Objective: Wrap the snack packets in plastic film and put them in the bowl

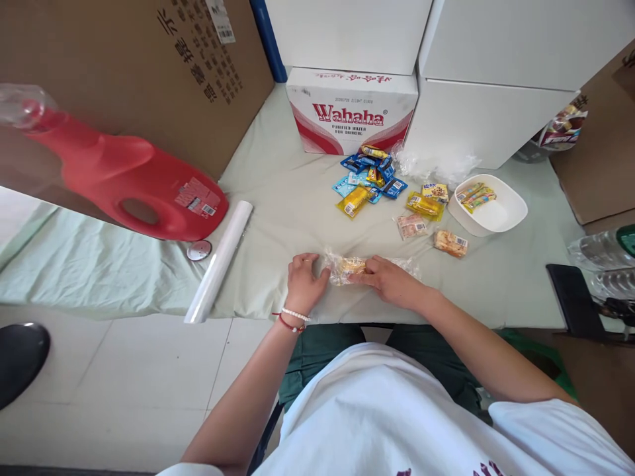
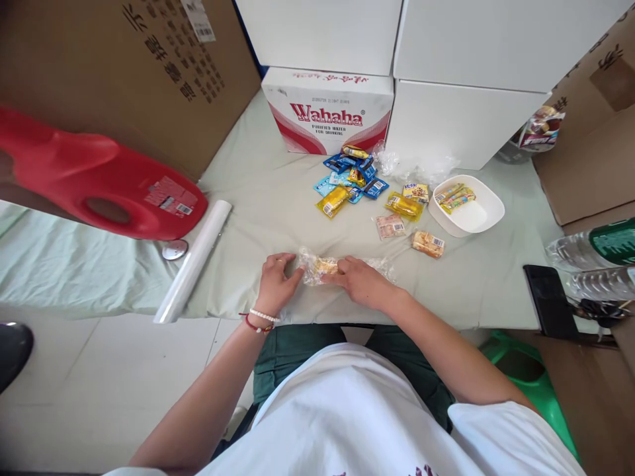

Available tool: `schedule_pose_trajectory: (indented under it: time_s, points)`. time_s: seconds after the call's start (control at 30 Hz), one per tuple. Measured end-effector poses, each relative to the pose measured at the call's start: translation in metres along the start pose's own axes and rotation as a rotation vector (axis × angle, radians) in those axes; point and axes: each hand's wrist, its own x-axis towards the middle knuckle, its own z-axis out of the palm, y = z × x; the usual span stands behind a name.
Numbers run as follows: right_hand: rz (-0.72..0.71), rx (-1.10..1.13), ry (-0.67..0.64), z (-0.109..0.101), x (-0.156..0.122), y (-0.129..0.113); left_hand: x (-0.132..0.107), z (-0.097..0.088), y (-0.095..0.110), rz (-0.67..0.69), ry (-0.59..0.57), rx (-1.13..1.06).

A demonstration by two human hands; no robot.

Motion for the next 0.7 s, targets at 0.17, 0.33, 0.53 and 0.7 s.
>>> schedule_pose_trajectory:
  time_s: [0.17, 0.33, 0.53, 0.7]
  points:
    - [0.005, 0.031, 0.024, 0.006, 0.0, 0.0, -0.002, 0.0, 0.007, -0.101, -0.025, -0.293]
    - [0.02, 0.009, 0.054, 0.012, 0.002, -0.006, -0.018, 0.006, 0.043, -0.135, -0.063, -0.617]
    - [0.03, 0.237, 0.211, 0.014, -0.02, -0.014, -0.056, 0.027, 0.068, 0.352, -0.126, -0.114]
    - [0.532, 0.186, 0.459, 0.018, -0.054, -0.001, -0.072, 0.047, 0.053, 0.543, -0.114, 0.15]
